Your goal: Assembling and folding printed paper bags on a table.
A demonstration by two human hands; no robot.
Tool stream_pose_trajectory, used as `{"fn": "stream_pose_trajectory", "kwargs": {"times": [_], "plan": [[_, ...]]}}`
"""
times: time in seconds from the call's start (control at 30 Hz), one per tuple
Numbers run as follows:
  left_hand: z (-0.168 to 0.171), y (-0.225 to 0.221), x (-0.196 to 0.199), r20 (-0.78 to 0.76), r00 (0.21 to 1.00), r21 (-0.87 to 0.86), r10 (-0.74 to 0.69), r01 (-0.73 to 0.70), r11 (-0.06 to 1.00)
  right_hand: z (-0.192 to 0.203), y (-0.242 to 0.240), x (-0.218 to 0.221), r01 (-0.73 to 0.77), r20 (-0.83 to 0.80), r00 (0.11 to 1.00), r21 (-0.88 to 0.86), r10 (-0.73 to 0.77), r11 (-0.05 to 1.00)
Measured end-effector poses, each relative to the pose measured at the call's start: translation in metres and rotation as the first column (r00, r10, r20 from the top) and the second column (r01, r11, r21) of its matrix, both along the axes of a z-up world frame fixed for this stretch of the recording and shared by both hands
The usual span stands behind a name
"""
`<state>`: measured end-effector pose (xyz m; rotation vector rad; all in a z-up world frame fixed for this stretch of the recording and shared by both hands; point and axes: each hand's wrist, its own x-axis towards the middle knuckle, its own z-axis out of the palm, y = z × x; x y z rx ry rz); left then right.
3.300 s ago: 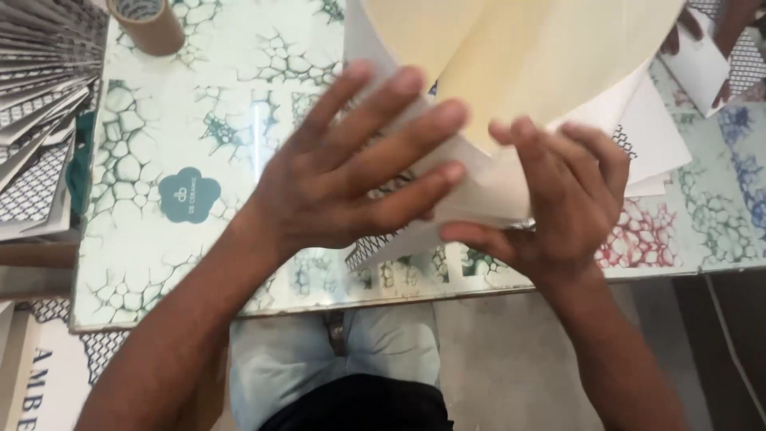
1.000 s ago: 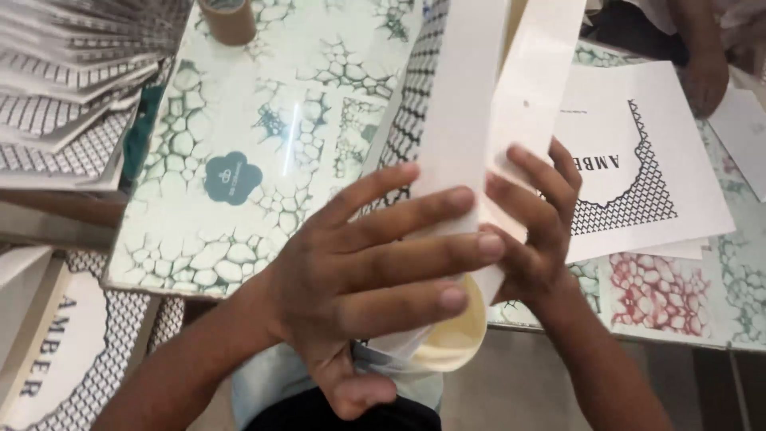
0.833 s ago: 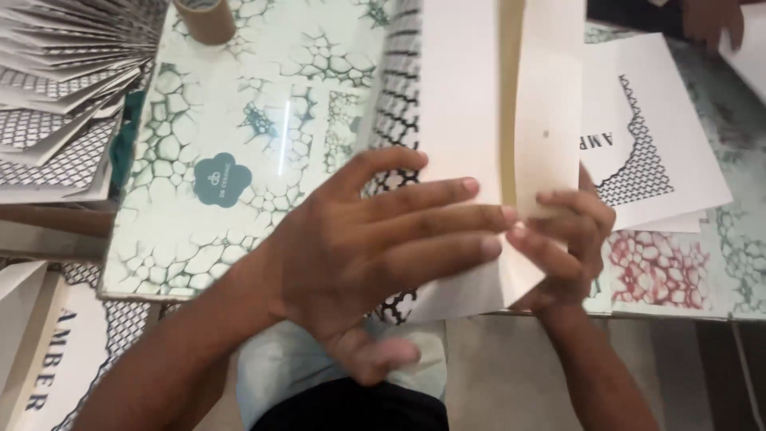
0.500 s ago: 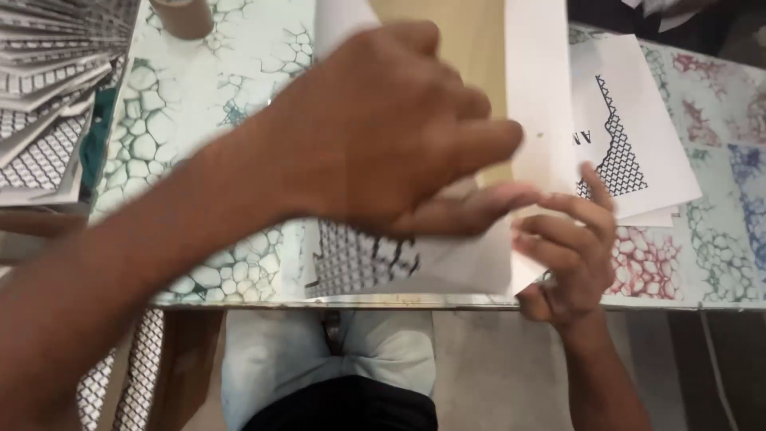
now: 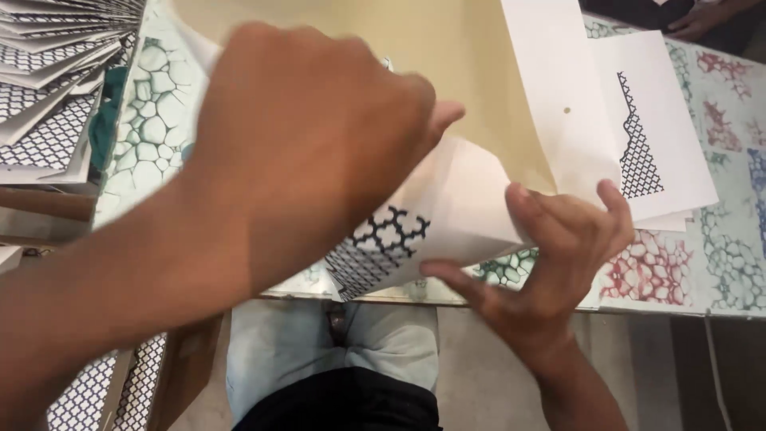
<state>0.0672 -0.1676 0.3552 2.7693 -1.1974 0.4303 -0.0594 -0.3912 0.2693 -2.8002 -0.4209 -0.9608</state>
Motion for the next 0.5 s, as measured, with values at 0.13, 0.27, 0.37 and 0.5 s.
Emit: {"fn": "stream_pose_trajectory", "kwargs": {"times": [0.13,0.27,0.37,0.5], "plan": [[0.014,0.011,-0.006,-0.112,0.992,-0.114,-0.061,0.048,0.992,-0.008,-0.023,0.015,-0.098,0.08,0.992,0.036,0.095,0.995],[0.042,0.011,0.012,-0.021,0.911,-0.224,-0.412,0.397,0.89,-0.02,-0.045,0.035,-0.176,0.169,0.971,0.021,0.17,0.984],[0.09,-0.021,0.011,-0.607,0.794,0.346,0.035,0.224,0.911,-0.023,-0.061,0.048,-0.275,0.29,0.925,0.065,0.246,0.959],[0.083,-0.037,0.022,-0.696,0.718,0.257,-0.001,0.25,0.933,-0.019,-0.076,0.05,-0.173,0.285,0.94,-0.075,0.187,0.982]]}}
